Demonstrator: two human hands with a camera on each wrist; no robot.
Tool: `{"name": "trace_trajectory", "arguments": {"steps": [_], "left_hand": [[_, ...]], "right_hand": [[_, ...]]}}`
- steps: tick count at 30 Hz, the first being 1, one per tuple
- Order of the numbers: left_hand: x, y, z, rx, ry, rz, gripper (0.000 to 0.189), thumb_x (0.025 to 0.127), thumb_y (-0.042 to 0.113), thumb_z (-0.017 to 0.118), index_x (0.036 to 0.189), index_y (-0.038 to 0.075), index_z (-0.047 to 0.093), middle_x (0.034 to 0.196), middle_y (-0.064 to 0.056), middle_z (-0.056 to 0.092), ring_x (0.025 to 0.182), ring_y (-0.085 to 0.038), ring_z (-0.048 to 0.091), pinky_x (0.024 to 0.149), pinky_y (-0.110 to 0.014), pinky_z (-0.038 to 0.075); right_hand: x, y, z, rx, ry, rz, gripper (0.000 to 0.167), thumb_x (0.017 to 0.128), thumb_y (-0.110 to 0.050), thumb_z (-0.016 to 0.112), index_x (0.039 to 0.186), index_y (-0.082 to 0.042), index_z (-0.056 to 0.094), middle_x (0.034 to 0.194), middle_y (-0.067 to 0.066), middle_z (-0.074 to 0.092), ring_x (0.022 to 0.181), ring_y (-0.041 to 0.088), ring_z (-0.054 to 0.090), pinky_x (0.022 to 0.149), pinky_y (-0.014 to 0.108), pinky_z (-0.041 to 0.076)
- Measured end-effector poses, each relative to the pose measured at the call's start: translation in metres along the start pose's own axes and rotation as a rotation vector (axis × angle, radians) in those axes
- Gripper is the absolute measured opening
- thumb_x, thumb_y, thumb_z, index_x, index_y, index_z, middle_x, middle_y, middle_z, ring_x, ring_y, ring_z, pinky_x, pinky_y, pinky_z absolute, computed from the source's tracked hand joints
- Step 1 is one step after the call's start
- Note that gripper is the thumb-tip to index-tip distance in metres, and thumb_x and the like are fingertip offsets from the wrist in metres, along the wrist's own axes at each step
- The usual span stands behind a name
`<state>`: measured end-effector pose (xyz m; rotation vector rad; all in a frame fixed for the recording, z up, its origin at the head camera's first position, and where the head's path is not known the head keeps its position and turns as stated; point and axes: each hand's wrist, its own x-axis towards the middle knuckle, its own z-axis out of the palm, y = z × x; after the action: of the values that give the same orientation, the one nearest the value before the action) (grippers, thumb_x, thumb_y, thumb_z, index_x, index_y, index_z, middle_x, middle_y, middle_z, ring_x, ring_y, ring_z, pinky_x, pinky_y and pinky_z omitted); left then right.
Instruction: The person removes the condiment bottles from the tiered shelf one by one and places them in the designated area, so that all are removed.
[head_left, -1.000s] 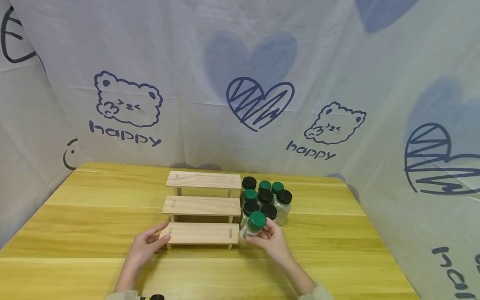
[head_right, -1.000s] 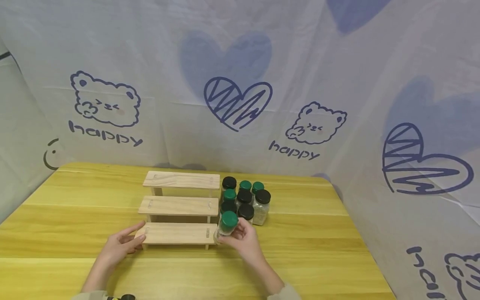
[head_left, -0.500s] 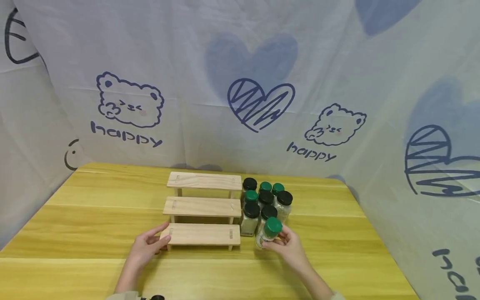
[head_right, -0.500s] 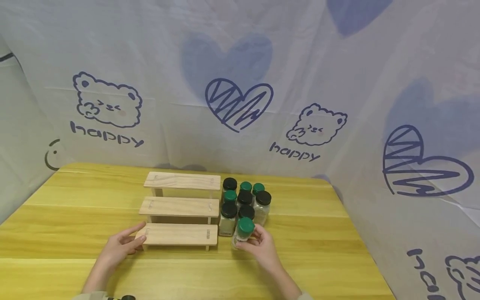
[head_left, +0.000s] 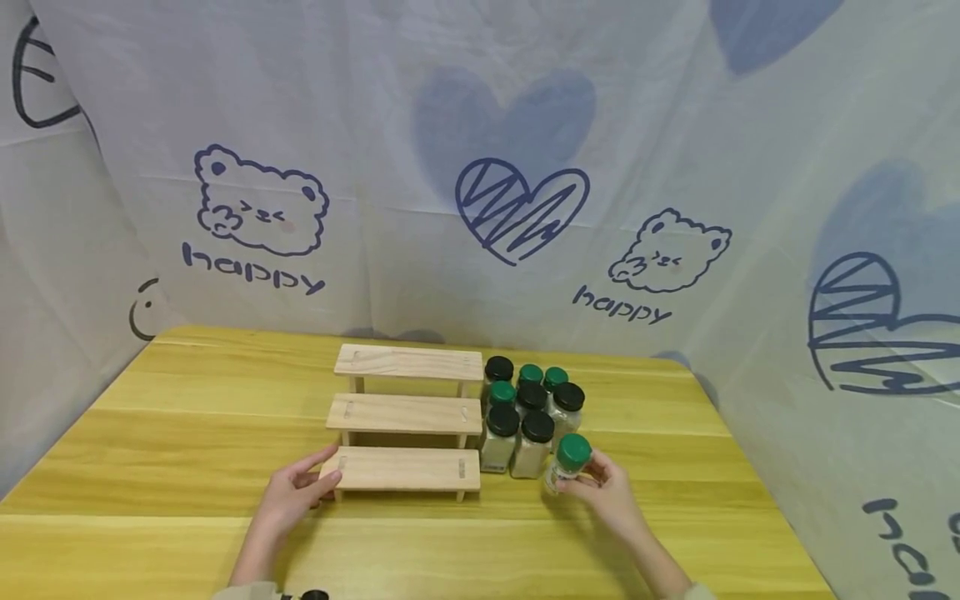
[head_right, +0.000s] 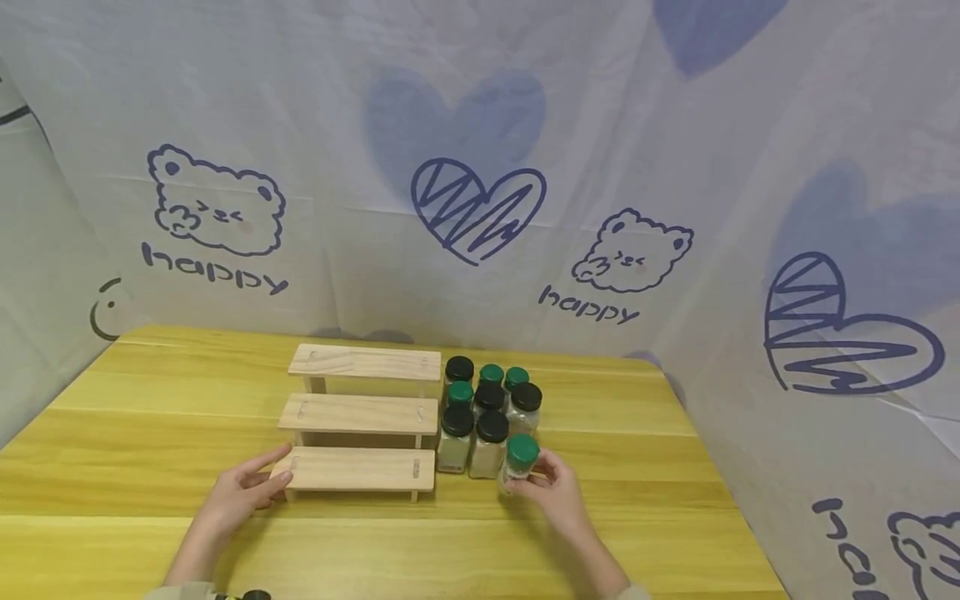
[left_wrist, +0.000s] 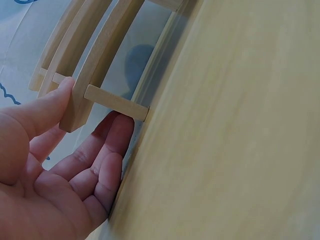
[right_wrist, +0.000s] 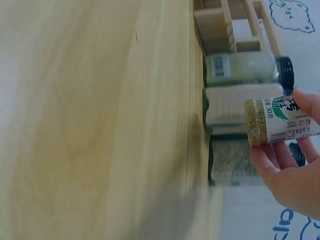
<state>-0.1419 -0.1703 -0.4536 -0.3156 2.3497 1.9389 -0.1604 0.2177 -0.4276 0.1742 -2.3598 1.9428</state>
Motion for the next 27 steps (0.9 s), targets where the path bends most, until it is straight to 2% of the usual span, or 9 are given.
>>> {"name": "trace_trajectory", "arguments": {"steps": [4, 9, 15, 21, 27], "left_hand": [[-0.001, 0.0, 0.0, 0.006, 0.001, -0.001, 0.05, 0.085, 0.015, 0.062, 0.13, 0.002, 0.044, 0.086, -0.009, 0.064, 0.072, -0.016, 0.057, 0.061, -0.026, 0.046], [-0.001, 0.001, 0.001, 0.007, 0.004, 0.005, 0.05, 0.085, 0.015, 0.062, 0.13, 0.002, 0.044, 0.085, -0.009, 0.064, 0.07, -0.016, 0.057, 0.06, -0.026, 0.046], [-0.001, 0.0, 0.0, 0.005, 0.004, -0.001, 0.05, 0.085, 0.015, 0.062, 0.13, 0.002, 0.044, 0.088, -0.01, 0.064, 0.071, -0.016, 0.057, 0.061, -0.027, 0.046], [-0.001, 0.0, 0.0, -0.003, -0.001, -0.006, 0.05, 0.085, 0.015, 0.061, 0.13, 0.002, 0.044, 0.085, -0.009, 0.064, 0.071, -0.017, 0.057, 0.061, -0.027, 0.046], [-0.001, 0.001, 0.0, -0.005, -0.003, -0.013, 0.05, 0.085, 0.016, 0.062, 0.13, 0.003, 0.044, 0.085, -0.008, 0.063, 0.072, -0.017, 0.057, 0.06, -0.026, 0.046]], "right_hand": [[0.006, 0.005, -0.004, -0.04, 0.007, -0.028, 0.038, 0.067, 0.015, 0.067, 0.103, 0.013, 0.055, 0.091, 0.005, 0.061, 0.082, 0.01, 0.055, 0.074, 0.022, 0.047], [0.016, 0.013, -0.007, -0.105, 0.029, -0.04, 0.035, 0.069, 0.011, 0.069, 0.101, 0.012, 0.057, 0.092, 0.007, 0.062, 0.083, 0.01, 0.054, 0.078, 0.025, 0.045], [0.027, 0.019, -0.007, -0.13, 0.049, 0.016, 0.036, 0.07, 0.006, 0.071, 0.104, 0.01, 0.057, 0.095, 0.011, 0.061, 0.086, 0.014, 0.054, 0.083, 0.031, 0.042], [0.031, 0.023, -0.006, -0.122, 0.045, 0.095, 0.039, 0.071, 0.005, 0.071, 0.107, 0.01, 0.055, 0.094, 0.013, 0.061, 0.087, 0.02, 0.056, 0.075, 0.024, 0.044], [0.033, 0.03, -0.005, -0.1, 0.04, 0.138, 0.04, 0.07, 0.007, 0.07, 0.107, 0.011, 0.055, 0.091, 0.012, 0.061, 0.083, 0.022, 0.058, 0.069, 0.023, 0.046]]}}
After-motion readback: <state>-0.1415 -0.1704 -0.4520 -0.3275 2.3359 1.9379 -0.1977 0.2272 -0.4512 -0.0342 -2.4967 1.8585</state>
